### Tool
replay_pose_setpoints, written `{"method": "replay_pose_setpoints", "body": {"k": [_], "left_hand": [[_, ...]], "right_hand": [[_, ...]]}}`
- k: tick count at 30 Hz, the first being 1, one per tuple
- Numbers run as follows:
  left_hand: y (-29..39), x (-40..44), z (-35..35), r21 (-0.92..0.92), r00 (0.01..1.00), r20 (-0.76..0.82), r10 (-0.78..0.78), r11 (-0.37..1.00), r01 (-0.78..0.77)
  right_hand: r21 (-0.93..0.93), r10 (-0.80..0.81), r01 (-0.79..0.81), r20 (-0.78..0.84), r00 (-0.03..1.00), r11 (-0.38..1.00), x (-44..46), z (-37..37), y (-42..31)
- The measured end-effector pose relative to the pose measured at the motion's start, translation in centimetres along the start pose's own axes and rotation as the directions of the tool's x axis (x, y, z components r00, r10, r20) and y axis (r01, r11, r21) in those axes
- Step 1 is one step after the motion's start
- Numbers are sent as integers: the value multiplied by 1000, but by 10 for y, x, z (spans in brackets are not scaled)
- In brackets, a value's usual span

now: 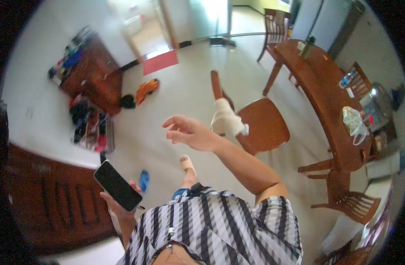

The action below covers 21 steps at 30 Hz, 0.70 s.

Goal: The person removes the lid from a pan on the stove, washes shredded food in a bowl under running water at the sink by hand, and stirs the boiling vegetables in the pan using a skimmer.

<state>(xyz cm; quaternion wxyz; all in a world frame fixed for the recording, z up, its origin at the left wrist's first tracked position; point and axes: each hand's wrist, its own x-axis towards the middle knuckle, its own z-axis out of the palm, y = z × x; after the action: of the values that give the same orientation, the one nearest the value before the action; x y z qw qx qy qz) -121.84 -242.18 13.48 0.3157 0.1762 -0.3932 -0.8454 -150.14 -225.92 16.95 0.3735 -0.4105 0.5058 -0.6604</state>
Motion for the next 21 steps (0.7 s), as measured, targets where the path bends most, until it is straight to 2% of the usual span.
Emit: {"method": "replay_pose_setpoints", "body": {"k": [1,3,4,6,7,8,10,12,13,16,18,20,21], "left_hand": [[-5,49,-15,-54,999,-22,-49,997,48],[-19,143,-40,58,986,138,-91,995,84],[-19,188,-28,76,964,229,-136,990,122],[-27,285,13,89,897,392,-206,979,186],[-45,281,-2,50,841,501,-204,977,207],[-54,313,13,94,800,535,-271,961,262],[-77,375,58,188,696,615,-371,926,328],[-100,434,97,276,537,711,-453,883,379],[-113,461,115,287,491,733,-471,869,404],[-147,542,158,228,392,805,-445,842,488],[-164,593,177,200,405,785,-470,810,551],[-150,638,182,304,465,683,-563,798,520],[-136,649,196,358,512,639,-575,811,464]], "right_hand": [[-87,40,-46,-69,997,995,30,-20,19],[-225,95,-145,-217,971,963,66,-68,52],[-267,64,-146,-293,954,953,73,-104,66],[-357,-24,-207,-547,837,911,80,-163,76],[-358,-19,-257,-614,789,898,51,-149,74],[-282,20,-301,-699,715,911,45,-160,71],[-234,-27,-258,-787,616,937,34,-193,72],[-125,13,-208,-830,558,970,29,-216,67],[-138,15,-250,-850,527,958,30,-233,72],[-46,58,-256,-922,383,966,68,-283,82],[6,84,-262,-955,286,965,114,-334,97],[-151,-48,-276,-937,347,949,190,-379,106],[-190,-47,-272,-888,458,943,223,-392,104]]}}
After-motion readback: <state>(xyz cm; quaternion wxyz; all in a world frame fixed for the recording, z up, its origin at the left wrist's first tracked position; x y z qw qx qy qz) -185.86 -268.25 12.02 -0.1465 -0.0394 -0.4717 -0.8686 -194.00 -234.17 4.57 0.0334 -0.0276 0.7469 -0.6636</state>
